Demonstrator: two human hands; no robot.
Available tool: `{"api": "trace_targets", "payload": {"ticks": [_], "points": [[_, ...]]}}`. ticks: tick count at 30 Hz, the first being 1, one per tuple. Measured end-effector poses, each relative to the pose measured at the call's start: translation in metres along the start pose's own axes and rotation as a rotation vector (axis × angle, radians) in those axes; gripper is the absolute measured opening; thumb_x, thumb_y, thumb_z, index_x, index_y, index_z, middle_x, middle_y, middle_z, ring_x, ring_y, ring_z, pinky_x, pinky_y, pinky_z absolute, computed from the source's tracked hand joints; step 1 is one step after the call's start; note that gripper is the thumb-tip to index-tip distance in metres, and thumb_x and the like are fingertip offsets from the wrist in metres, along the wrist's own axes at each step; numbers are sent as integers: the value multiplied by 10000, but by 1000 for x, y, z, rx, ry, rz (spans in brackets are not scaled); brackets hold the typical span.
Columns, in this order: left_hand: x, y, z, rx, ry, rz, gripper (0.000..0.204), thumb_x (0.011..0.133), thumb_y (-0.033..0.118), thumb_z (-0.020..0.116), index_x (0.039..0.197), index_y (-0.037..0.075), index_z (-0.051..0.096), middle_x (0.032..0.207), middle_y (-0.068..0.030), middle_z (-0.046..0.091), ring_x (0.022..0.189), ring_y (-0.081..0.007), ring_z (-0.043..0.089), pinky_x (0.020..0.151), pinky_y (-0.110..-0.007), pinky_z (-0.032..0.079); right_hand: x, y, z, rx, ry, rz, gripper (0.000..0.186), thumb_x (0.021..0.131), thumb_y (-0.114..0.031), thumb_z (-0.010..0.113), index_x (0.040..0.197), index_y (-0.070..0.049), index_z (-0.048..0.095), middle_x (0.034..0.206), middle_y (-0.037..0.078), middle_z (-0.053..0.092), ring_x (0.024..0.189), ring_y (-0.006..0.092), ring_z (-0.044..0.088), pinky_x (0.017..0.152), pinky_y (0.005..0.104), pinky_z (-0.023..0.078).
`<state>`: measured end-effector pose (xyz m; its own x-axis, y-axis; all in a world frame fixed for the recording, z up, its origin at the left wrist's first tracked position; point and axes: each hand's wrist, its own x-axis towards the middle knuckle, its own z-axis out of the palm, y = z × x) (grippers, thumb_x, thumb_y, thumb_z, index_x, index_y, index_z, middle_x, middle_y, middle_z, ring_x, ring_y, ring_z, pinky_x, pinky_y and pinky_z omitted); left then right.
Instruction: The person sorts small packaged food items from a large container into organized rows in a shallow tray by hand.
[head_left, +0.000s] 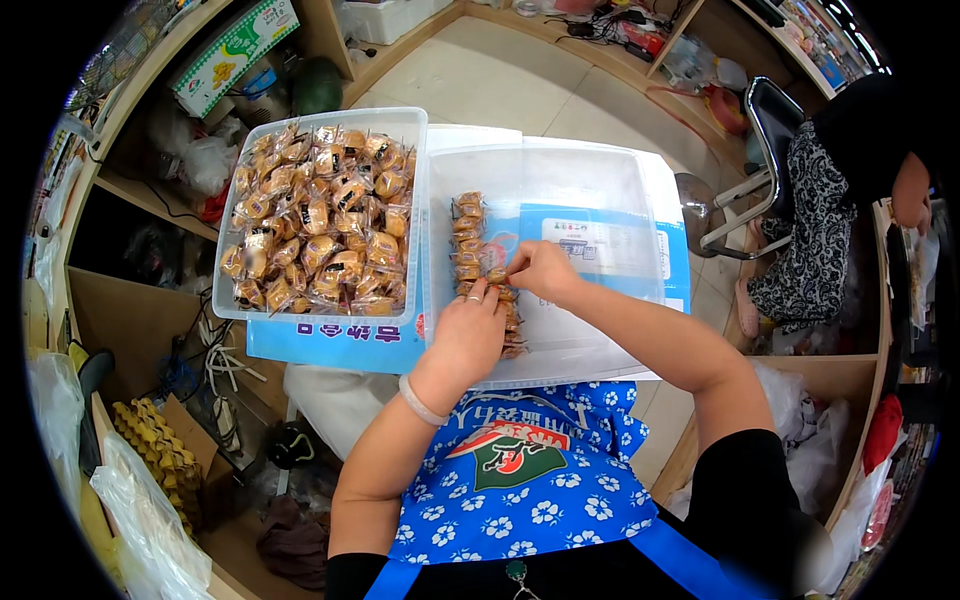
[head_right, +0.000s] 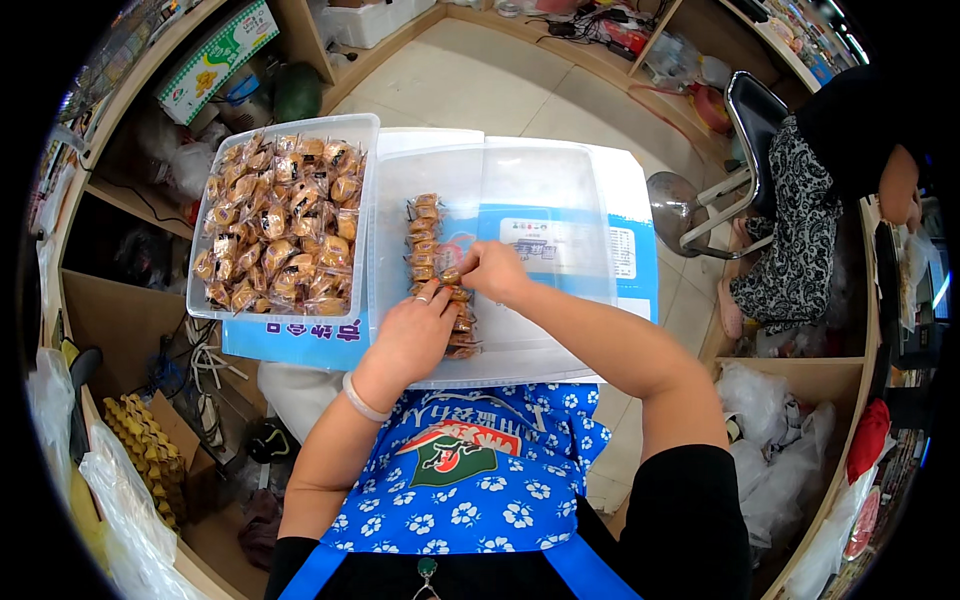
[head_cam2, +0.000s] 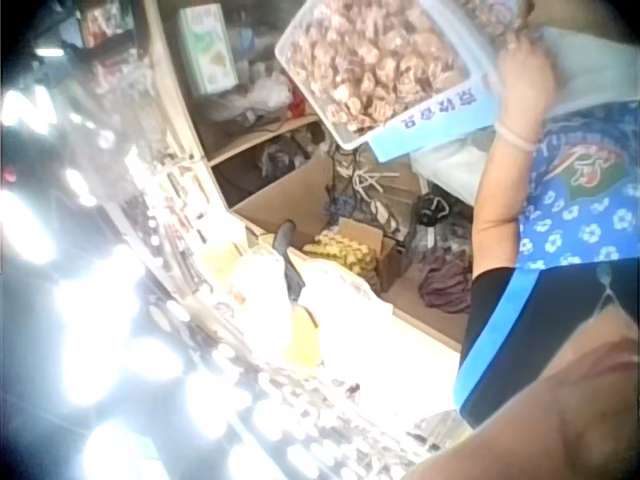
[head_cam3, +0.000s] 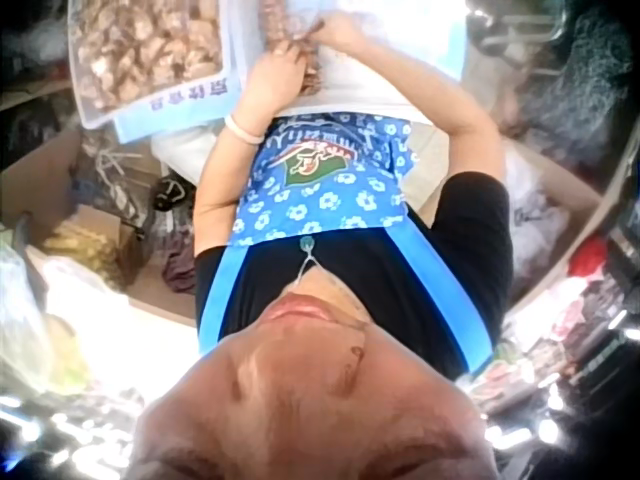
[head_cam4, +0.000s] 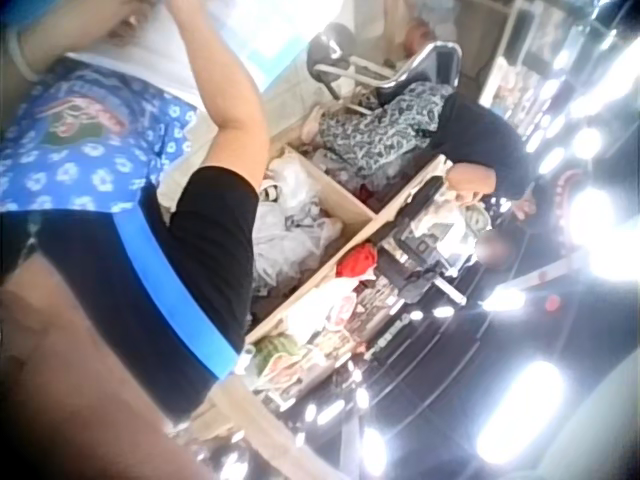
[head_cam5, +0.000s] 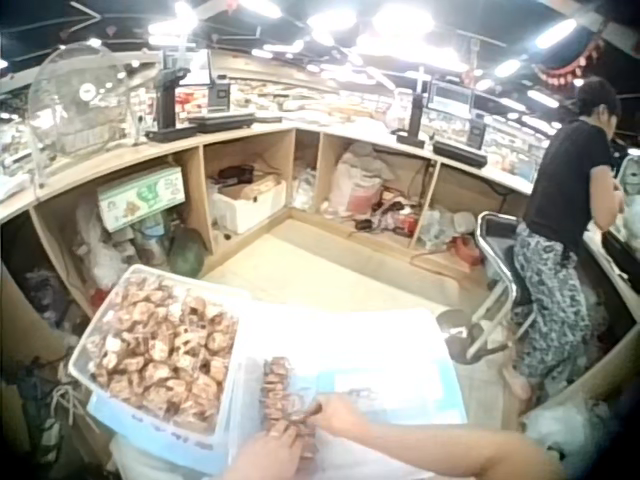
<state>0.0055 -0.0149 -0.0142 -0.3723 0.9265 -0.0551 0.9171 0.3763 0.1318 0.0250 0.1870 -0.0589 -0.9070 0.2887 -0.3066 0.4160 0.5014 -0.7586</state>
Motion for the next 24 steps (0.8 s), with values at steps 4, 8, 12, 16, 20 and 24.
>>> {"api": "trace_targets", "payload": {"ticks": [4, 8, 12, 16, 20, 24], "points": [[2, 0, -7, -14, -1, 10, 346, 885, 90, 530, 1202, -9, 630, 1298, -159, 598, 1280, -319, 532, 949, -396, 505, -1, -2, 5, -14, -1, -9, 103, 699, -45, 763, 783, -27, 707, 793, 112, 729, 695, 202, 676, 617, 348, 527], [6, 3, -12, 49, 149, 7, 343, 885, 84, 522, 1180, -67, 613, 1262, -178, 600, 1240, -313, 548, 947, -392, 497, 1, 0, 6, -115, 46, -136, 92, 717, -62, 773, 769, -28, 707, 768, 106, 726, 650, 186, 665, 574, 345, 516], [23, 6, -24, 42, -5, -26, 349, 872, 119, 548, 1143, -82, 639, 1256, -199, 597, 1162, -304, 571, 898, -365, 492, -4, -7, 4, -118, 65, -147, 112, 718, -95, 780, 746, -21, 701, 703, 127, 703, 585, 218, 655, 551, 362, 504], [46, 13, -28, 143, -310, 4, 370, 853, 161, 583, 1129, -69, 672, 1241, -208, 603, 1117, -294, 575, 847, -345, 485, -2, -3, 4, -158, 76, -104, 100, 708, -109, 766, 738, -28, 716, 733, 148, 707, 667, 292, 681, 622, 386, 526], [45, 11, -20, 84, -357, 22, 467, 776, 262, 735, 1108, -64, 692, 1235, -204, 608, 1118, -291, 571, 824, -357, 503, 9, 21, 3, -113, -109, 54, 88, 688, -70, 770, 768, -35, 755, 767, 158, 724, 705, 234, 704, 668, 360, 547], [41, 9, -34, -15, -432, 4, 577, 703, 350, 823, 1108, -44, 706, 1261, -211, 598, 1159, -302, 560, 847, -365, 515, 14, -10, -14, -328, -149, 38, 102, 704, -56, 736, 803, -42, 759, 837, 153, 729, 793, 278, 700, 736, 370, 551]]}}
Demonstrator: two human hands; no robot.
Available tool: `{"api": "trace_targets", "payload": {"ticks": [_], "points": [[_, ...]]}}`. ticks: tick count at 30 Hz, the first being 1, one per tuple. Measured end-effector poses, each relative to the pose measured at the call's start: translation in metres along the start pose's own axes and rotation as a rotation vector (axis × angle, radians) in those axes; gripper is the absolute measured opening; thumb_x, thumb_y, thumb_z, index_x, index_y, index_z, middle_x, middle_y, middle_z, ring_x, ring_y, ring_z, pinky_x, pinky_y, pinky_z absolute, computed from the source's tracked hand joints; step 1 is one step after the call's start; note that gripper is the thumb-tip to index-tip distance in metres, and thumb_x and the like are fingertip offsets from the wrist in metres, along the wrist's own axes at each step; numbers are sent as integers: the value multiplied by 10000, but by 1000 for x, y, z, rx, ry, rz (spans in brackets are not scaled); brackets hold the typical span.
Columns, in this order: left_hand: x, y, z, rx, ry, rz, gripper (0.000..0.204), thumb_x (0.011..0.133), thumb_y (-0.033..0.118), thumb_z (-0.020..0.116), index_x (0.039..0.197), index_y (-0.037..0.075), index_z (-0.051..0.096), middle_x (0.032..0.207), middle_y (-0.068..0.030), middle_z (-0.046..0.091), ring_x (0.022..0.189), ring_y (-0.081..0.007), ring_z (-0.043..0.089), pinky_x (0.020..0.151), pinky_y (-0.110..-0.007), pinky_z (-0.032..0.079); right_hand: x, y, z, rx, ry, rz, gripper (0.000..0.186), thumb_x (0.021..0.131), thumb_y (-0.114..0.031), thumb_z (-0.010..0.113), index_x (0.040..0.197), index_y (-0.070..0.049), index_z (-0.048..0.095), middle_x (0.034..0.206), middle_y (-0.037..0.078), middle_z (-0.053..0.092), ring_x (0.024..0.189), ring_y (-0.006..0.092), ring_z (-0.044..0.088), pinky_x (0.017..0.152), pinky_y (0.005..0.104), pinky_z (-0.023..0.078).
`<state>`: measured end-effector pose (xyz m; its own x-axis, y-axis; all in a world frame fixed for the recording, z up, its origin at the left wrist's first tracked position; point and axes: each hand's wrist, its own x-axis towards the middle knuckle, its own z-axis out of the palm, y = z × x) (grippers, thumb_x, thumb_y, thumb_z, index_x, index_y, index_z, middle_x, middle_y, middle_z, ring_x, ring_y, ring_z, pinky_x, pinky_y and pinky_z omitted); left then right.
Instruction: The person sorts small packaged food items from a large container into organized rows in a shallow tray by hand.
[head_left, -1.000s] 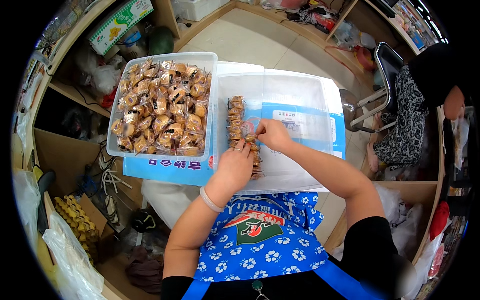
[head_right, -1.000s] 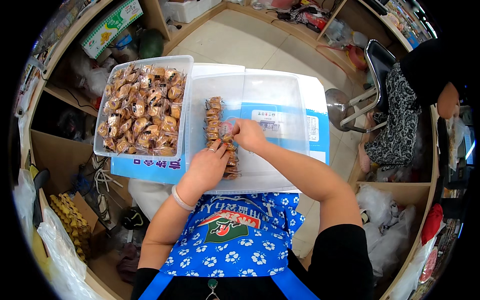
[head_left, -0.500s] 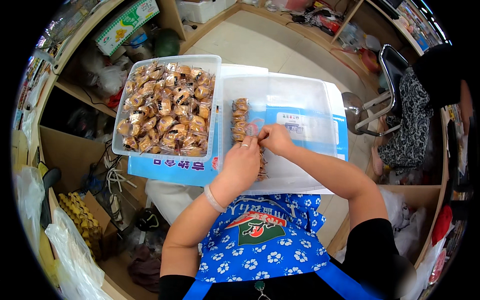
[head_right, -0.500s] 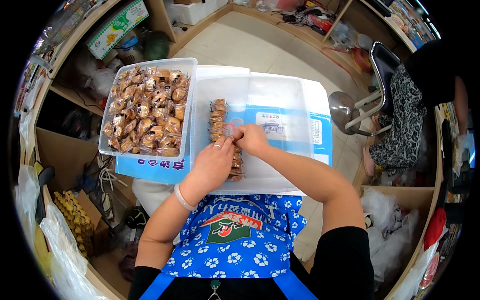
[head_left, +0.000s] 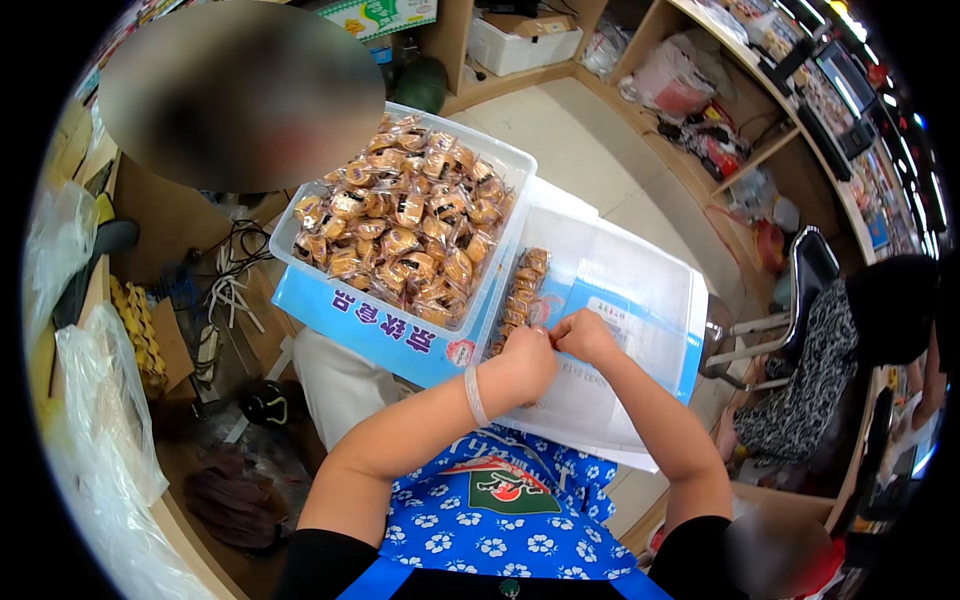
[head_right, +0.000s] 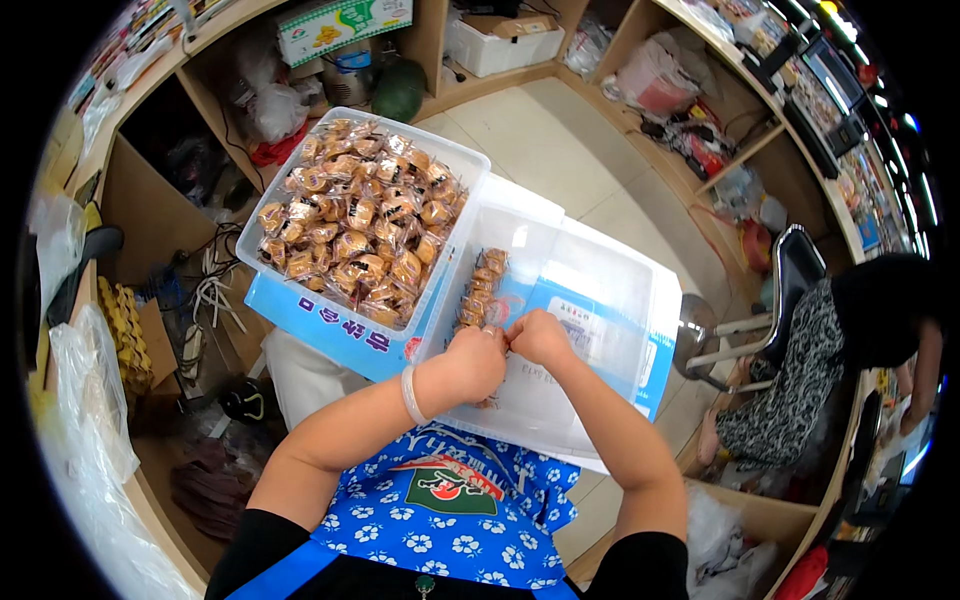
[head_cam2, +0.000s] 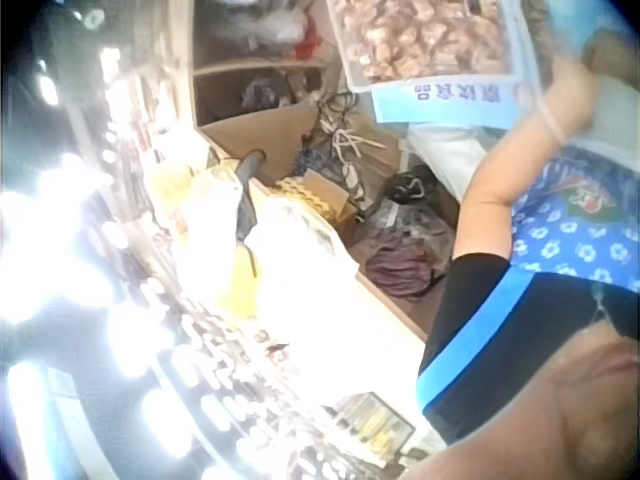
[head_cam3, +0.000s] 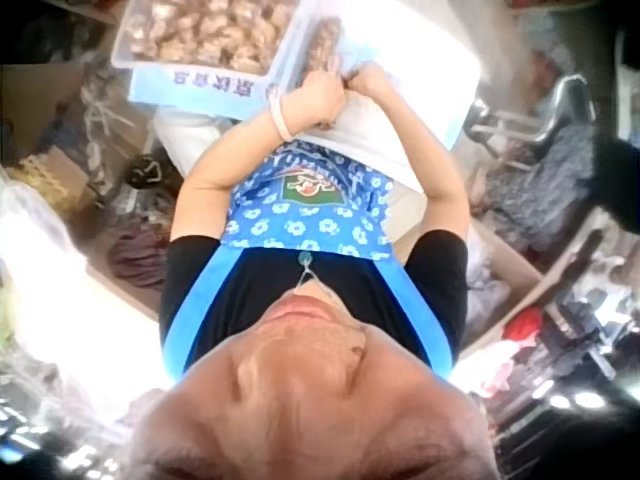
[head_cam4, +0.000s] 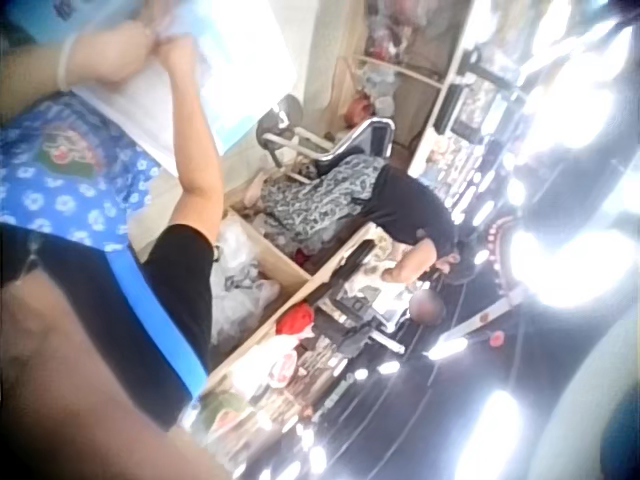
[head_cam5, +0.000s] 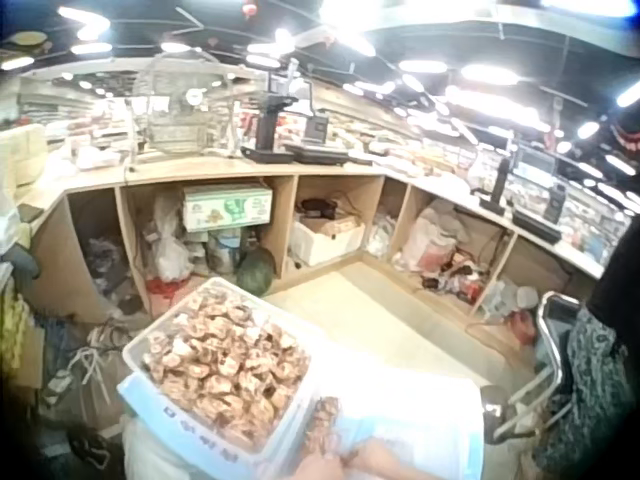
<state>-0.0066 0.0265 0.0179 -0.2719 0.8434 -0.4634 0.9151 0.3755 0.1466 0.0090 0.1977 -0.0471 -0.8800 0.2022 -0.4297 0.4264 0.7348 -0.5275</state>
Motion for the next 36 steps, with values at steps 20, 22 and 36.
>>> {"api": "trace_targets", "payload": {"ticks": [20, 22, 36], "points": [[15, -1, 28, -72, 93, -79, 328, 834, 186, 709, 1141, 73, 738, 1283, -145, 647, 1194, -284, 603, 934, -344, 500, 50, -200, -33, 372, 195, -567, 253, 872, 38, 623, 1117, 28, 685, 997, 103, 737, 840, 221, 712, 747, 300, 583], [12, -3, 18, -120, 10, -52, 320, 842, 185, 707, 1141, 77, 739, 1269, -142, 657, 1189, -281, 612, 939, -346, 501, 40, -178, -46, 606, 90, -460, 218, 898, 44, 631, 1109, 85, 671, 960, 112, 724, 844, 130, 689, 720, 273, 587], [-1, -6, 24, 16, 210, -23, 219, 813, 100, 618, 963, 6, 748, 1237, -161, 618, 1089, -276, 626, 810, -385, 561, 7, -9, -20, -237, 150, -115, 148, 737, -64, 675, 833, -98, 783, 825, 180, 700, 788, 360, 668, 720, 452, 545]]}}
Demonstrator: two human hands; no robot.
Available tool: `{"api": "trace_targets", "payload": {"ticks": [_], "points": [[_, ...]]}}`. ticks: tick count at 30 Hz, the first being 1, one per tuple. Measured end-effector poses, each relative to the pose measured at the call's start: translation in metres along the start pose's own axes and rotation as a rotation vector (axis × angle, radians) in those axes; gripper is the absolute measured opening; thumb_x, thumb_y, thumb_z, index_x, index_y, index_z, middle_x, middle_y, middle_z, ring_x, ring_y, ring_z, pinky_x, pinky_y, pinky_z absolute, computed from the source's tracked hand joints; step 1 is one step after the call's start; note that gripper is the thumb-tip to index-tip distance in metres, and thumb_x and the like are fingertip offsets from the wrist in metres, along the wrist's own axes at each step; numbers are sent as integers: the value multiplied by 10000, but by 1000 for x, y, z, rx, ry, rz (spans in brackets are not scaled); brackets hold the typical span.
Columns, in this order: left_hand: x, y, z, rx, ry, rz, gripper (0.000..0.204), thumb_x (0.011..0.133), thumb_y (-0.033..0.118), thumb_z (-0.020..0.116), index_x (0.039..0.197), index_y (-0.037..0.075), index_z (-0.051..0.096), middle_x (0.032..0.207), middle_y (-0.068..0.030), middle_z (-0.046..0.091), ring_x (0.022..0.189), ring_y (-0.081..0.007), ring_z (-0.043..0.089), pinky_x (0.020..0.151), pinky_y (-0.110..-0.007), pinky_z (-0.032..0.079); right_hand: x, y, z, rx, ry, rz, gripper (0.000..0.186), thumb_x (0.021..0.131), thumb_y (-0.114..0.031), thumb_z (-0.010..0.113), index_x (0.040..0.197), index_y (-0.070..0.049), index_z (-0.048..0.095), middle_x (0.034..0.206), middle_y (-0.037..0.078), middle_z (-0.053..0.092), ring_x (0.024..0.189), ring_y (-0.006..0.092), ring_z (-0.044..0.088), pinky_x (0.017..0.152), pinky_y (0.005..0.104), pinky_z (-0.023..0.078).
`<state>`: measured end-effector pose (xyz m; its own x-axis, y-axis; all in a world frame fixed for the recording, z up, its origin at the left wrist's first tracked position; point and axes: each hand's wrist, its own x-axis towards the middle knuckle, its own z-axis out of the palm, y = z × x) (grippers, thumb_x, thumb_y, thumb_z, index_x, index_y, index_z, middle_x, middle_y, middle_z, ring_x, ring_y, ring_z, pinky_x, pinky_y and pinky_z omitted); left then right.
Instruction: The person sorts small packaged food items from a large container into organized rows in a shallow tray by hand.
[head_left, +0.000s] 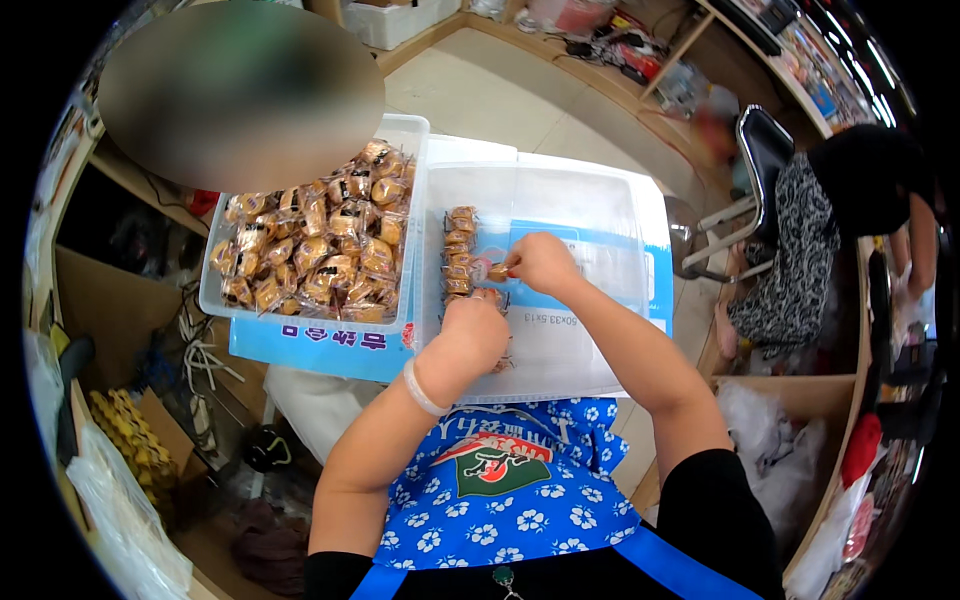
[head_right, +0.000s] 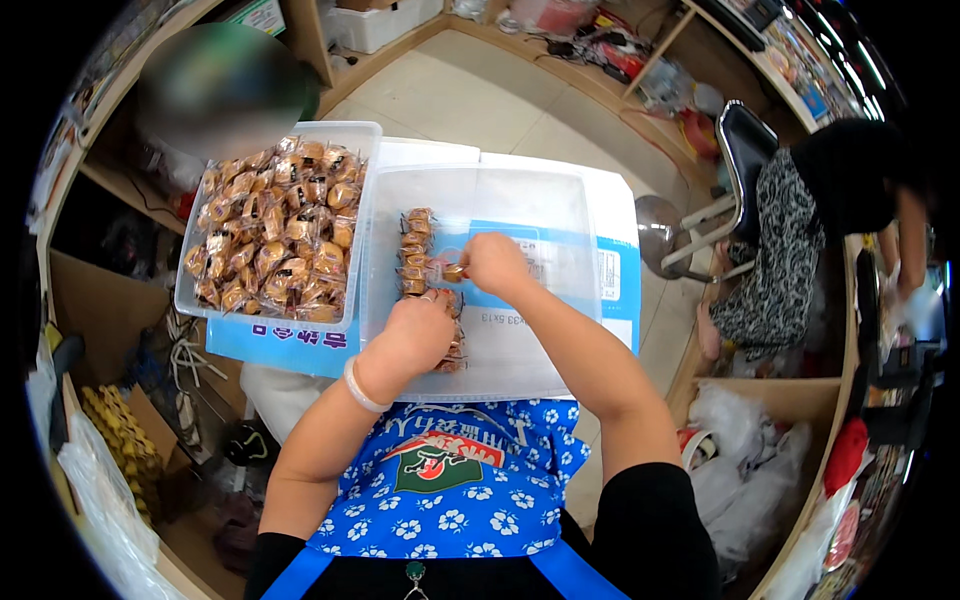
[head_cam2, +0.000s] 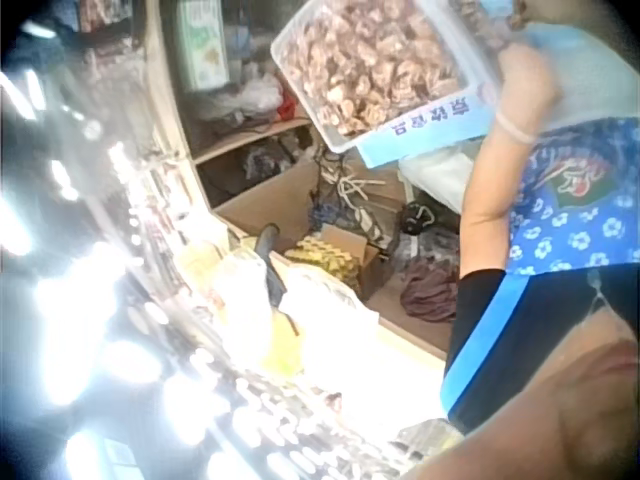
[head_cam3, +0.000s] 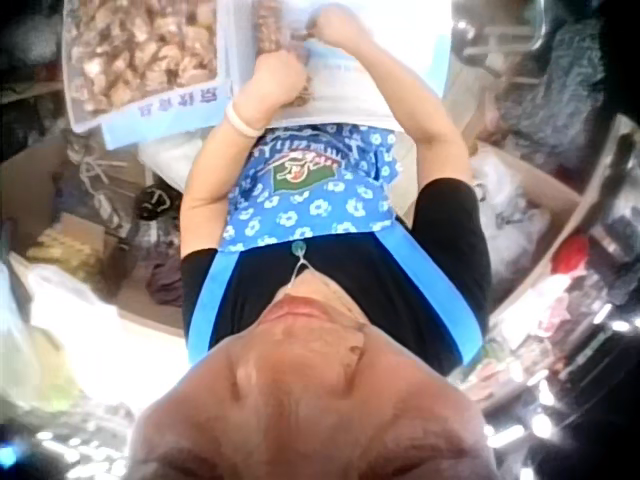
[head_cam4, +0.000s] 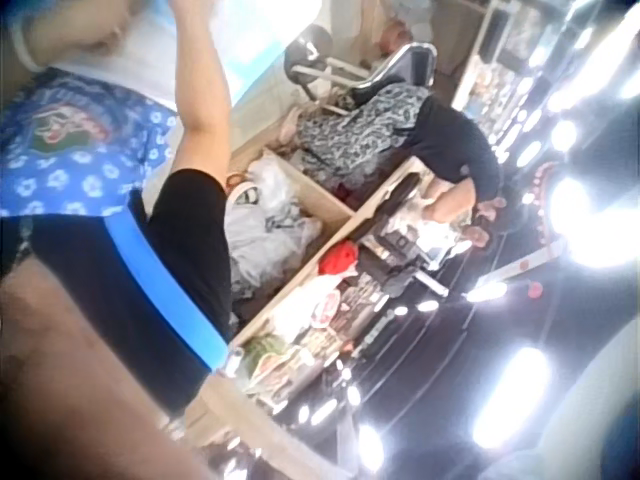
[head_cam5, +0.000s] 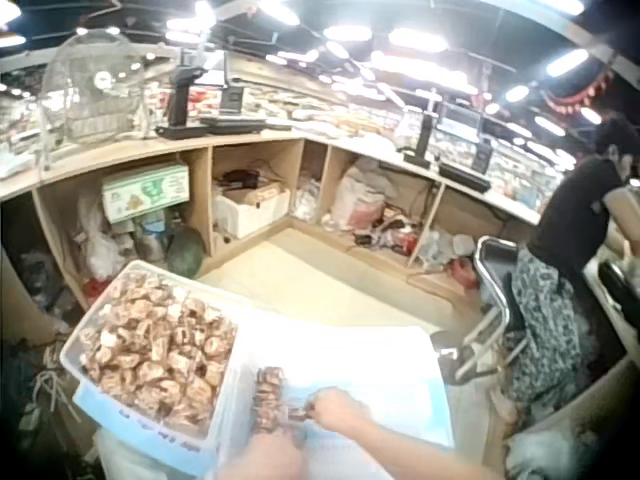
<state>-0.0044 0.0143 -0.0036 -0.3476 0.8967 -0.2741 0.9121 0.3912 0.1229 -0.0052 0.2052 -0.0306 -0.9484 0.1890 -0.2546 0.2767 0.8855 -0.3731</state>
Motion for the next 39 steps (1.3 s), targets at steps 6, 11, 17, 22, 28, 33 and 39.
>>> {"api": "trace_targets", "payload": {"ticks": [6, 11, 17, 22, 28, 33, 39], "points": [[3, -4, 0, -61, 80, 19, 233, 823, 77, 588, 993, -26, 709, 1208, -194, 613, 1074, -299, 629, 783, -378, 563, 3, -7, 23, 28, 23, -133, 163, 730, -60, 669, 850, -103, 771, 787, 168, 694, 778, 356, 669, 712, 451, 539], [6, 0, 10, -20, 264, -46, 400, 864, 118, 547, 1207, -80, 601, 1302, -236, 555, 1209, -334, 547, 946, -392, 482, -5, -18, 18, 138, 42, -164, 127, 735, -100, 708, 842, -69, 768, 780, 183, 679, 708, 341, 660, 671, 424, 526], [11, 2, 21, 9, 123, -93, 520, 919, 181, 488, 1350, -109, 500, 1451, -267, 449, 1338, -346, 457, 1088, -409, 387, 6, 6, 32, 290, -105, 8, 181, 727, -71, 698, 895, -60, 764, 806, 187, 705, 718, 327, 682, 674, 401, 539], [11, 5, 15, 84, 41, -119, 586, 900, 222, 557, 1379, -105, 476, 1492, -259, 411, 1376, -356, 409, 1079, -422, 382, 13, 19, 45, 475, -145, 96, 183, 730, -23, 730, 905, 25, 752, 814, 178, 735, 760, 236, 719, 727, 323, 565], [11, 5, -9, 61, -188, -95, 864, 763, 386, 770, 1399, -110, 459, 1534, -269, 355, 1386, -375, 390, 1027, -409, 413, 12, 8, 20, 386, -230, 101, 241, 740, 56, 697, 967, -5, 750, 898, 132, 737, 807, 212, 700, 736, 314, 558], [19, 4, -2, 31, -230, -91, 912, 710, 429, 818, 1390, -84, 493, 1524, -270, 373, 1372, -389, 408, 966, -405, 447, 13, -68, -33, 102, 361, -302, 251, 770, 15, 704, 1002, -75, 739, 914, 109, 710, 795, 292, 683, 740, 371, 549], [20, 9, 8, 38, -119, -165, 666, 843, 317, 712, 1383, -27, 528, 1510, -226, 417, 1333, -332, 470, 966, -396, 452, 26, -185, -54, 114, 420, -776, 419, 787, 4, 687, 1195, -83, 653, 1124, 121, 656, 978, 295, 649, 838, 392, 545]]}}
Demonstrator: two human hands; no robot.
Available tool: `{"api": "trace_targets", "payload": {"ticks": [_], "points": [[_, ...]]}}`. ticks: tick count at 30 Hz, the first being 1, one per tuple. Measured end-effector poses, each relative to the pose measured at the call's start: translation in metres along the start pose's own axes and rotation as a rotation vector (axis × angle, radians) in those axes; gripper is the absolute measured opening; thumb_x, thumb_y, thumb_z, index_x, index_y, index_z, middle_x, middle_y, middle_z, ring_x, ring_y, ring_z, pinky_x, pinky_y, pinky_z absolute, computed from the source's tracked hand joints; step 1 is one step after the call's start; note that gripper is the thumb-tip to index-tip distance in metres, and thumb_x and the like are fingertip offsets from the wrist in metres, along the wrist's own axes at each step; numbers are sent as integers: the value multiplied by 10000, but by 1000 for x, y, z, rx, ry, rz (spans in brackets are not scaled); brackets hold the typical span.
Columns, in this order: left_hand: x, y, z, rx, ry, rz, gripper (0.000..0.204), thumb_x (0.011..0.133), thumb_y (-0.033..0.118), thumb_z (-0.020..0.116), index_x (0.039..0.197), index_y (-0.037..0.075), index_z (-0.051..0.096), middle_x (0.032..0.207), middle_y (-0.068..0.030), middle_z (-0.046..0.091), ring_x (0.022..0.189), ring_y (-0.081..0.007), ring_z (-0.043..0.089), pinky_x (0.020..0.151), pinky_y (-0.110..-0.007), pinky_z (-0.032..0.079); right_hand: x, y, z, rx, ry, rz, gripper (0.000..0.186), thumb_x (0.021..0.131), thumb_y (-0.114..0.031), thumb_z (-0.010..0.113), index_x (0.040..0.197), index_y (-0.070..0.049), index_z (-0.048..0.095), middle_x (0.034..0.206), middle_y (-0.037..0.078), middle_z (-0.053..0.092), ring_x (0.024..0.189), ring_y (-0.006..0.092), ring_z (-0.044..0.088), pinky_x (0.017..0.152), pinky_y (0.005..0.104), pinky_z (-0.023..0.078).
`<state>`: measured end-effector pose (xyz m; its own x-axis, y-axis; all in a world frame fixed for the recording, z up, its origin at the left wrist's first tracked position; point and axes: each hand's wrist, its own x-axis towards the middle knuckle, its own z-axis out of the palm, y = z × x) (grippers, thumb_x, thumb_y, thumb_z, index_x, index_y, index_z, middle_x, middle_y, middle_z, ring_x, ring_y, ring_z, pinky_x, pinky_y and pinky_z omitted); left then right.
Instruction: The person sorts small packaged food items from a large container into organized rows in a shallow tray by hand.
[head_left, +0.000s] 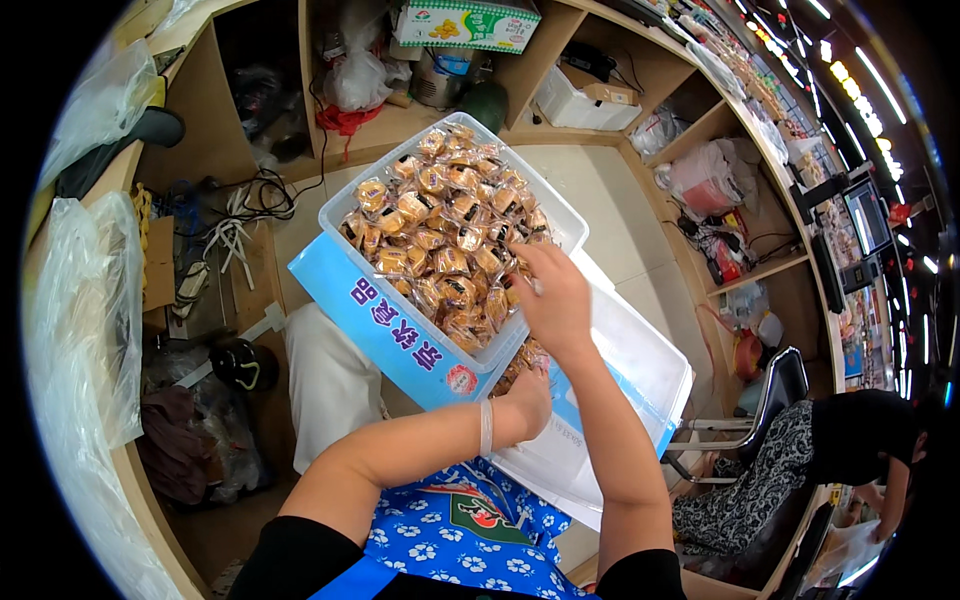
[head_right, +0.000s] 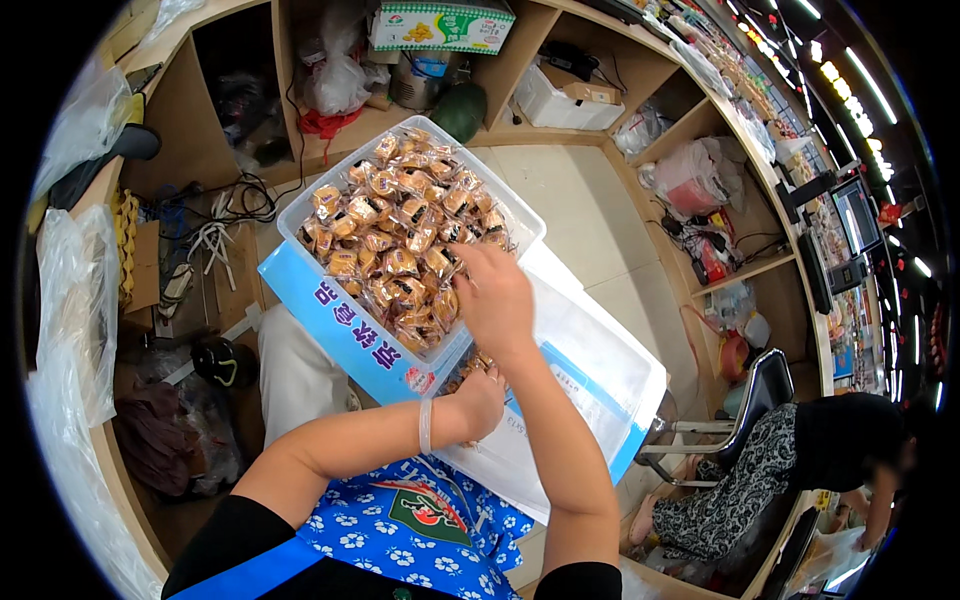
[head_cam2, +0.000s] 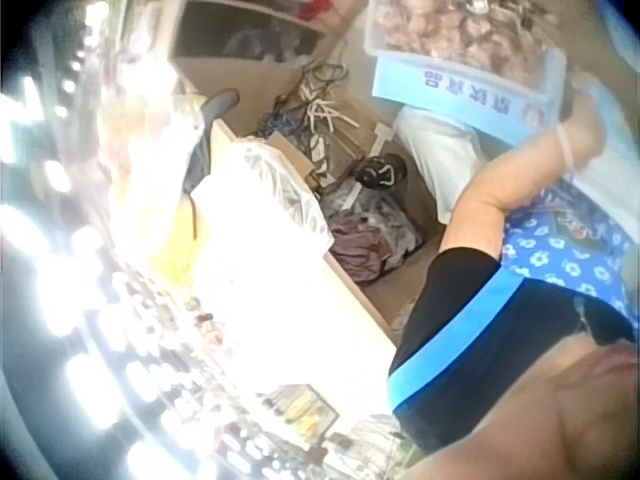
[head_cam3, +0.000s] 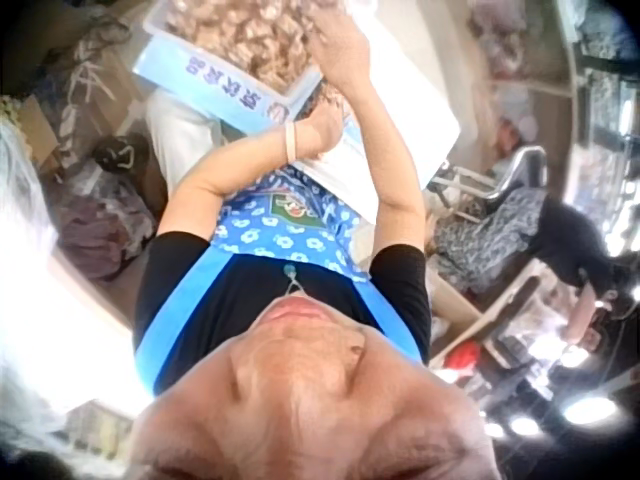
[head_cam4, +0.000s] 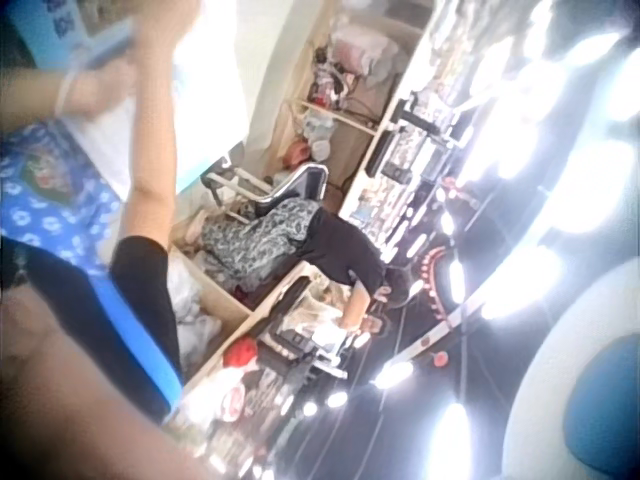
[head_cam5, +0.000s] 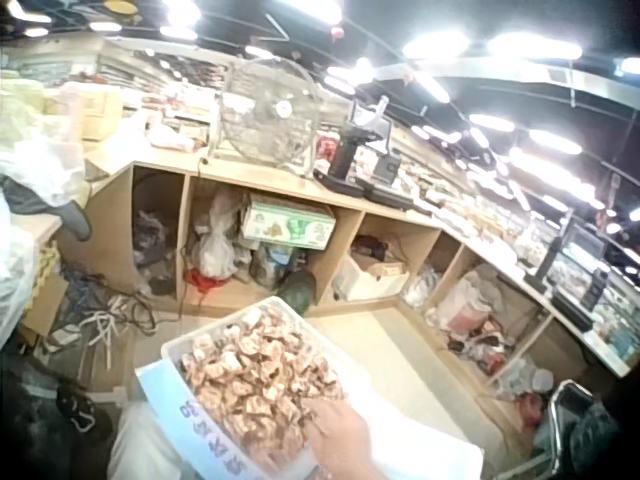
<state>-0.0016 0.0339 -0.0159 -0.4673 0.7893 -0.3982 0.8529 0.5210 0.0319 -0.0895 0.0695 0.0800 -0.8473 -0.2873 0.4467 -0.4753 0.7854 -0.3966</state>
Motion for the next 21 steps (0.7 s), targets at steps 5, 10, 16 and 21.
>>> {"api": "trace_targets", "payload": {"ticks": [5, 10, 16, 21], "points": [[72, 19, 91, -213, 373, 5, 576, 874, 205, 647, 1403, 11, 529, 1533, -253, 366, 1384, -386, 390, 1021, -421, 399, 43, -27, 44, -253, -144, -119, 629, 757, 19, 653, 1350, -156, 539, 1347, 148, 513, 1219, 342, 505, 924, 423, 511], [74, 22, 84, -312, 414, 52, 572, 873, 221, 647, 1401, 29, 537, 1532, -241, 373, 1394, -396, 371, 1030, -442, 396, 64, -23, 52, -236, -240, -8, 597, 735, -19, 660, 1310, -155, 569, 1313, 141, 518, 1157, 349, 552, 942, 432, 502], [0, -4, -12, -49, -106, 38, 665, 824, 307, 731, 1376, -15, 545, 1520, -256, 385, 1383, -372, 395, 983, -376, 430, 62, 18, 30, 668, -144, 437, 488, 847, -69, 668, 1316, -10, 545, 1138, 109, 649, 936, 187, 683, 796, 308, 548], [-1, -6, -11, -73, -85, 40, 688, 773, 294, 759, 1331, -62, 571, 1508, -274, 391, 1339, -377, 434, 953, -377, 438, 29, 39, 27, 583, -258, 414, 530, 908, -97, 666, 1375, 67, 478, 1291, 158, 609, 1025, 200, 668, 880, 294, 534]]}}
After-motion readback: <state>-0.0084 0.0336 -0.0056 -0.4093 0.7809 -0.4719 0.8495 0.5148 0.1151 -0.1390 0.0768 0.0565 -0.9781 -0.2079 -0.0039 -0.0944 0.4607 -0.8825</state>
